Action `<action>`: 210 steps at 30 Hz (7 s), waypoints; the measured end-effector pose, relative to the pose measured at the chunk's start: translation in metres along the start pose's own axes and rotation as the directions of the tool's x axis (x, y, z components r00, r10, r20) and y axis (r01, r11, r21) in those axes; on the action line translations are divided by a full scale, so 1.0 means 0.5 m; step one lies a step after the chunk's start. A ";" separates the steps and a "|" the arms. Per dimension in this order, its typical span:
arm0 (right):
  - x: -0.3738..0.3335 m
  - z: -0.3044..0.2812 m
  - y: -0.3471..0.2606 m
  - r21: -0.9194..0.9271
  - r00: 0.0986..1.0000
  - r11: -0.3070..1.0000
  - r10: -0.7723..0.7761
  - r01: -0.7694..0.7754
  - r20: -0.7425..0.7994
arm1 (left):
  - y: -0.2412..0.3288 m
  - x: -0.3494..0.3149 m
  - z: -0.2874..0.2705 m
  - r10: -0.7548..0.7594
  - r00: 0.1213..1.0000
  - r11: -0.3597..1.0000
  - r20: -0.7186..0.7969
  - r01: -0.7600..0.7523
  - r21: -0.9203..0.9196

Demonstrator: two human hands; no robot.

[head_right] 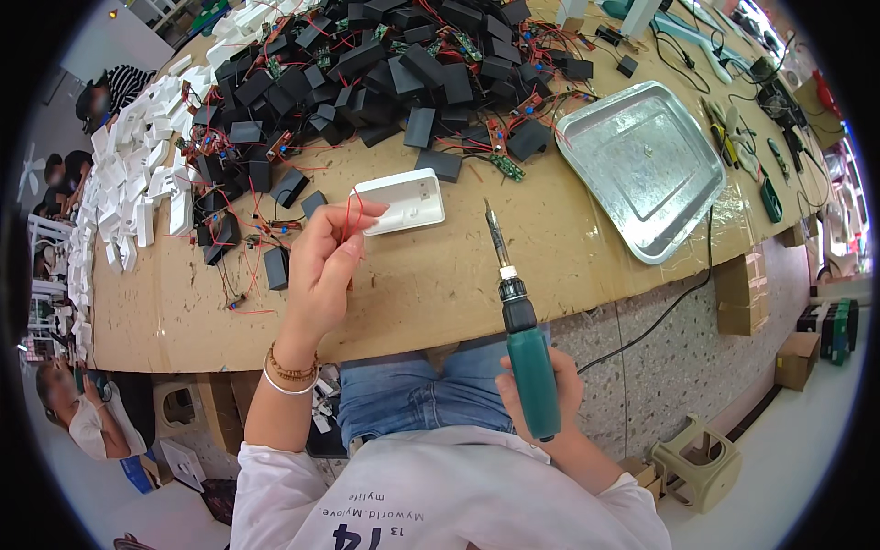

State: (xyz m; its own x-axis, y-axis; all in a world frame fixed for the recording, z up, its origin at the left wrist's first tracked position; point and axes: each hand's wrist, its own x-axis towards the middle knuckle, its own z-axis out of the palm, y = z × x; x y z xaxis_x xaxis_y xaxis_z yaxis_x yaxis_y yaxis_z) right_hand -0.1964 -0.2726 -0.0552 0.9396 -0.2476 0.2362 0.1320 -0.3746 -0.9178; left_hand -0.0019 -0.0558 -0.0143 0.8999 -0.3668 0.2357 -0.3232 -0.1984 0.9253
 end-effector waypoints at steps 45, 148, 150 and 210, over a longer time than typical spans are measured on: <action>0.172 0.048 -0.096 -0.040 0.966 0.966 -0.256 0.257 0.018 | 0.111 -0.042 0.013 -0.014 0.928 1.000 0.371 0.024 -0.021; 0.178 0.033 -0.081 0.269 0.998 0.962 0.057 -0.044 -0.039 | 0.005 0.040 0.074 0.213 0.977 0.625 -0.006 -0.131 0.770; 0.172 0.027 -0.084 0.268 0.994 0.958 0.108 -0.096 -0.030 | 0.016 0.034 0.075 0.189 0.982 0.628 0.001 -0.122 0.769; 0.066 0.037 -0.022 0.123 0.930 0.924 0.349 -0.362 0.114 | -0.006 0.024 0.094 0.178 0.983 0.637 -0.038 -0.086 0.766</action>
State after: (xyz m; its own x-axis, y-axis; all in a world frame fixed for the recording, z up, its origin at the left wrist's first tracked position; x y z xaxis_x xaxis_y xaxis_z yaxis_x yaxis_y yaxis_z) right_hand -0.1610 -0.2603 -0.0432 0.9562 -0.2588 -0.1368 -0.1789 -0.1468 -0.9729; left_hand -0.0038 -0.1026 -0.0283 0.8384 -0.3619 0.4076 -0.5074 -0.7913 0.3412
